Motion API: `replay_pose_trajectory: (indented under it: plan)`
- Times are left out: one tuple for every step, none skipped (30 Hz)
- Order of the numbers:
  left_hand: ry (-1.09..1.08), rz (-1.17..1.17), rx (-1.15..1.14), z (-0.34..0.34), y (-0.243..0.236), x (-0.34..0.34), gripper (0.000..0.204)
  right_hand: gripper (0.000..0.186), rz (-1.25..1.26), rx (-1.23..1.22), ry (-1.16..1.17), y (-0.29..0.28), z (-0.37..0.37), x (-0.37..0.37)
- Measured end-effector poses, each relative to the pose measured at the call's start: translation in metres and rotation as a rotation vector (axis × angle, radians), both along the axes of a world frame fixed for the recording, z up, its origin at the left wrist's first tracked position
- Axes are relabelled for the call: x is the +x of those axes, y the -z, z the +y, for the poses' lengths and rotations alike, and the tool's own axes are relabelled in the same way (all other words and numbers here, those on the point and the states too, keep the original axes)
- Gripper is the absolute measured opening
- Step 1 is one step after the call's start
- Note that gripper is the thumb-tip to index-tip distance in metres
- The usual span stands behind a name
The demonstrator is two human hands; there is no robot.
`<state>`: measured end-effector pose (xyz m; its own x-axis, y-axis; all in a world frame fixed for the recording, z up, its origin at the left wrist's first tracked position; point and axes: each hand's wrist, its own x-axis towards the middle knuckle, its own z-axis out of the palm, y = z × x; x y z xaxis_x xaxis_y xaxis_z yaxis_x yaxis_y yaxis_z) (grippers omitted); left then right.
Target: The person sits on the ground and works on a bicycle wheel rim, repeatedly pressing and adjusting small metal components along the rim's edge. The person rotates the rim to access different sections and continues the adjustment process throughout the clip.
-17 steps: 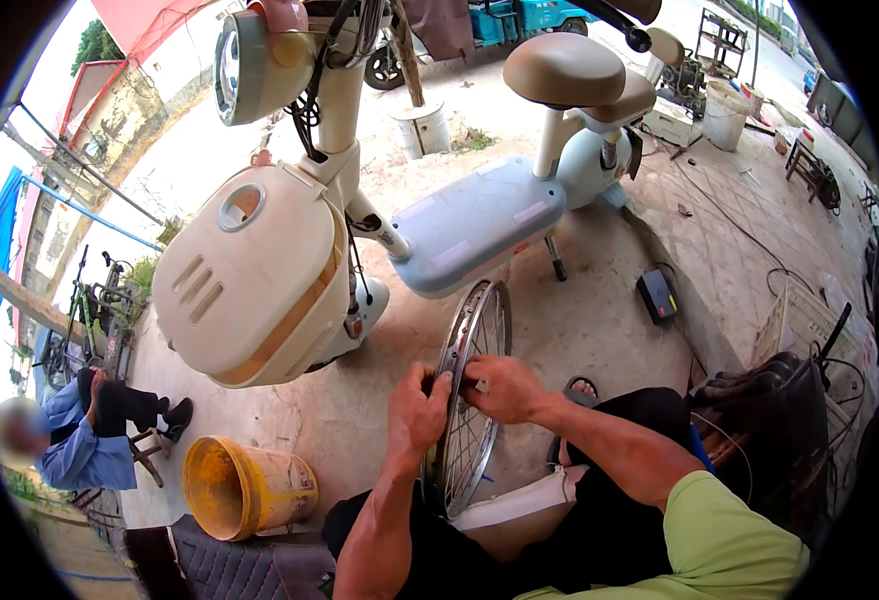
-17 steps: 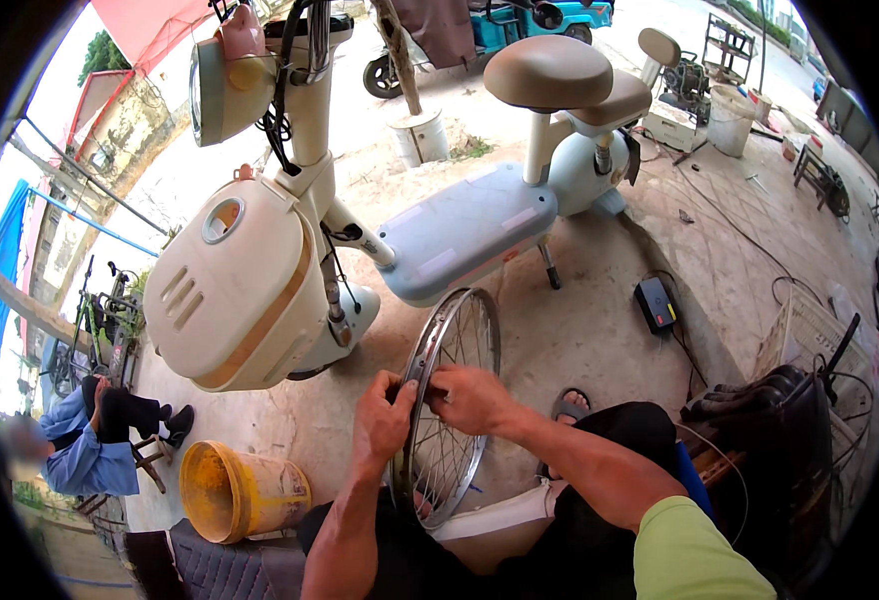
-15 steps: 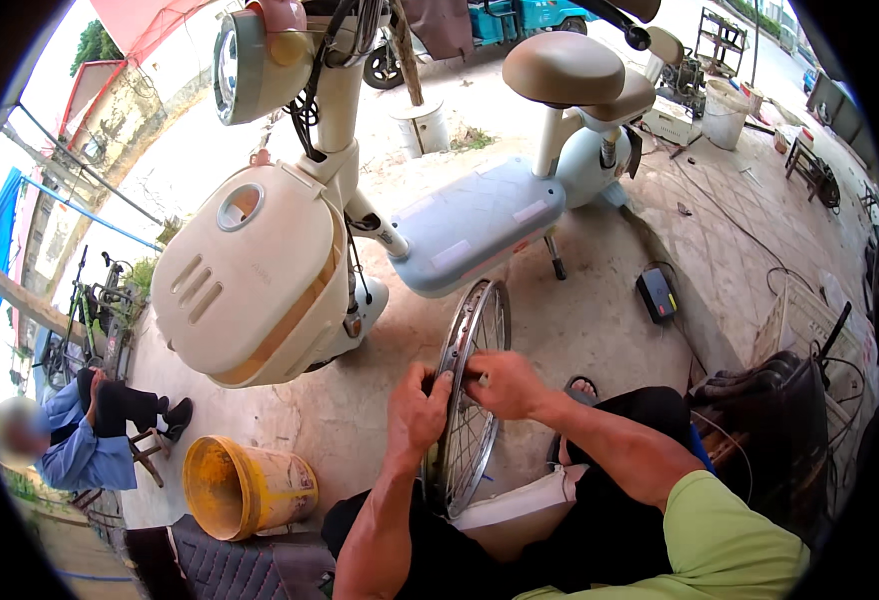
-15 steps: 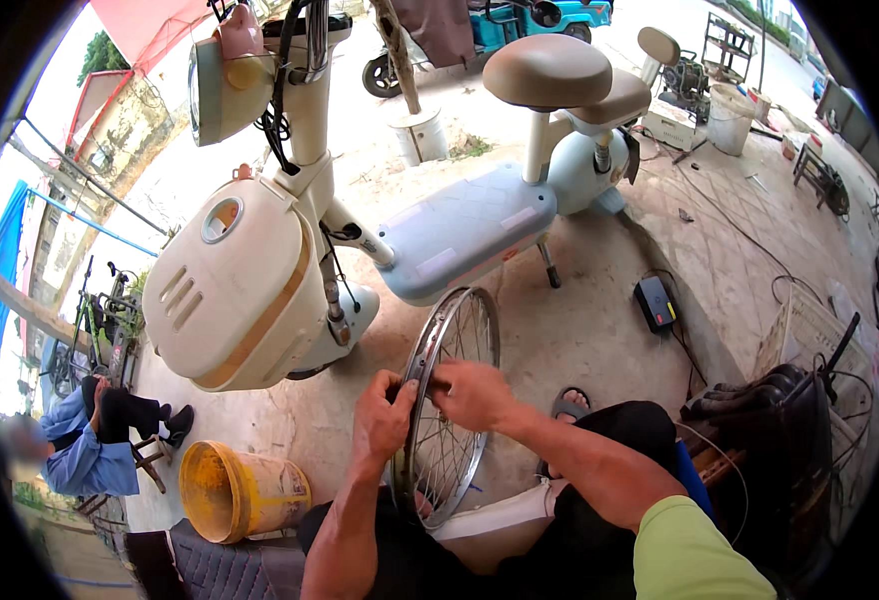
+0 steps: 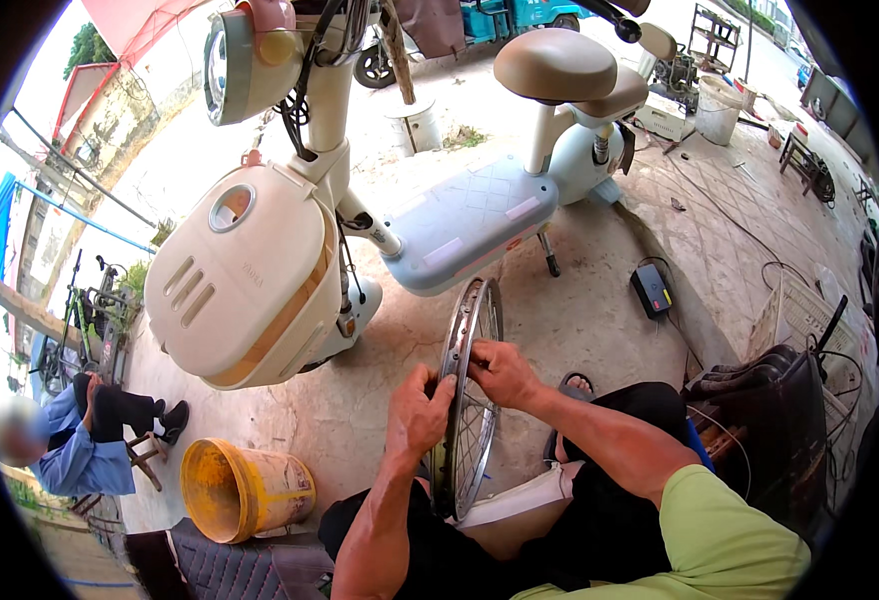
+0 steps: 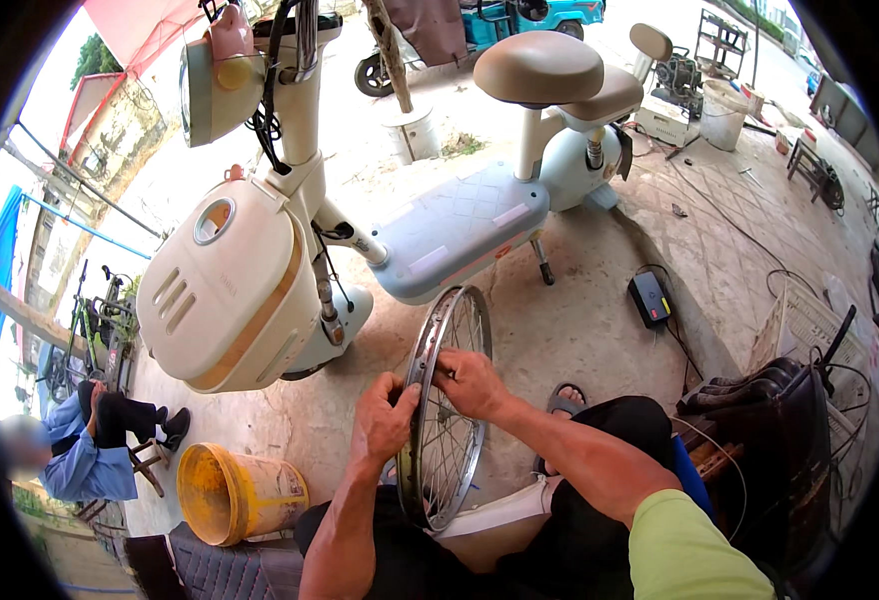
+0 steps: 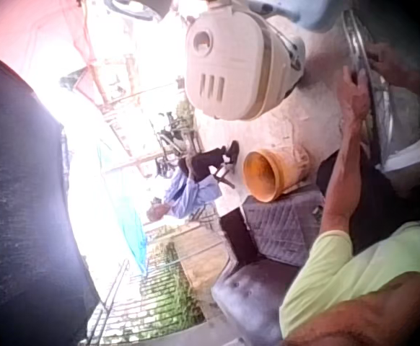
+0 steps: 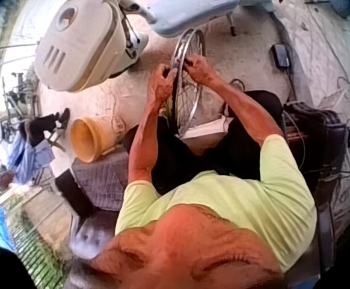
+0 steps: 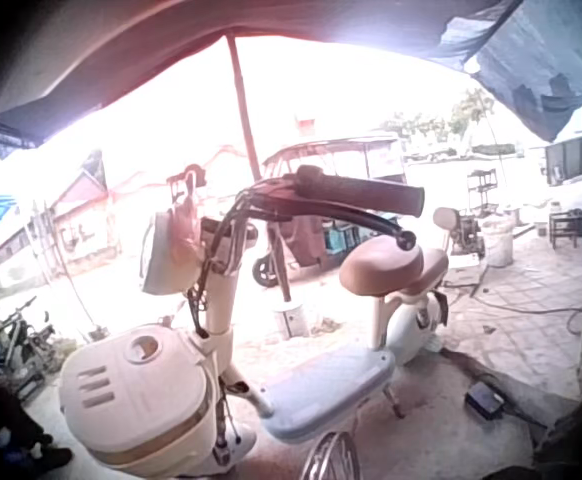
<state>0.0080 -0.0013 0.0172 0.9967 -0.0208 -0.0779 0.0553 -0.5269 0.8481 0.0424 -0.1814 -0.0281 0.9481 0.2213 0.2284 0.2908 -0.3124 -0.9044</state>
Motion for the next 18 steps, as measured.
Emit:
replay_pose_trajectory:
  plan:
    - [0.006, 0.001, 0.004, -0.001, -0.003, -0.001, 0.026, 0.013, -0.030, -0.020, 0.013, 0.003, -0.001, 0.000]
    - [0.011, 0.002, 0.009, -0.002, -0.004, -0.001, 0.026, 0.013, -0.060, -0.041, 0.026, 0.006, -0.003, -0.001]
    - [0.016, -0.001, 0.010, -0.003, -0.004, -0.001, 0.026, 0.012, -0.091, -0.062, 0.035, 0.007, -0.002, -0.001]
    - [0.022, -0.005, 0.011, -0.003, -0.004, -0.001, 0.026, 0.012, -0.103, -0.055, 0.047, 0.006, -0.002, -0.002]
    - [0.025, -0.009, 0.013, -0.003, -0.004, -0.001, 0.027, 0.013, -0.115, -0.048, 0.056, 0.004, -0.001, -0.003]
    - [0.029, -0.003, 0.018, -0.002, -0.004, -0.001, 0.028, 0.013, -0.128, -0.041, 0.066, 0.002, 0.000, -0.003]
    - [0.032, 0.004, 0.023, -0.001, -0.004, 0.000, 0.029, 0.013, -0.134, -0.041, 0.071, 0.002, 0.001, -0.004]
    - [0.036, 0.009, 0.029, -0.001, -0.004, 0.000, 0.031, 0.014, -0.141, -0.040, 0.076, 0.003, 0.002, -0.005]
    - [0.030, 0.007, 0.020, -0.001, -0.004, 0.000, 0.030, 0.015, -0.148, -0.038, 0.081, 0.002, 0.003, -0.004]
    - [0.025, 0.004, 0.011, -0.001, -0.005, -0.001, 0.030, 0.015, -0.145, -0.031, 0.070, 0.002, 0.003, -0.003]
    - [0.022, 0.004, 0.002, -0.001, -0.006, -0.002, 0.030, 0.015, -0.140, -0.025, 0.062, 0.001, 0.003, -0.003]
    - [0.022, 0.003, -0.001, -0.001, -0.006, -0.001, 0.029, 0.015, -0.135, -0.018, 0.053, 0.001, 0.003, -0.002]
    - [0.021, 0.003, -0.005, -0.002, -0.006, -0.001, 0.029, 0.015, -0.130, -0.023, 0.065, 0.002, 0.002, -0.001]
    - [0.019, 0.003, -0.007, -0.001, -0.005, -0.001, 0.029, 0.015, -0.123, -0.027, 0.076, 0.003, 0.002, -0.001]
    - [0.029, 0.000, 0.001, -0.001, -0.004, -0.001, 0.029, 0.015, -0.117, -0.031, 0.087, 0.003, 0.001, -0.001]
    - [0.038, -0.003, 0.008, 0.000, -0.002, -0.001, 0.029, 0.015, -0.081, -0.059, 0.135, 0.003, 0.000, 0.000]
    - [0.048, -0.007, 0.014, 0.000, -0.001, -0.001, 0.029, 0.015, -0.047, -0.090, 0.183, -0.001, -0.002, 0.001]
    - [0.049, -0.006, 0.011, -0.001, -0.002, -0.001, 0.029, 0.016, -0.012, -0.120, 0.232, -0.004, -0.004, 0.002]
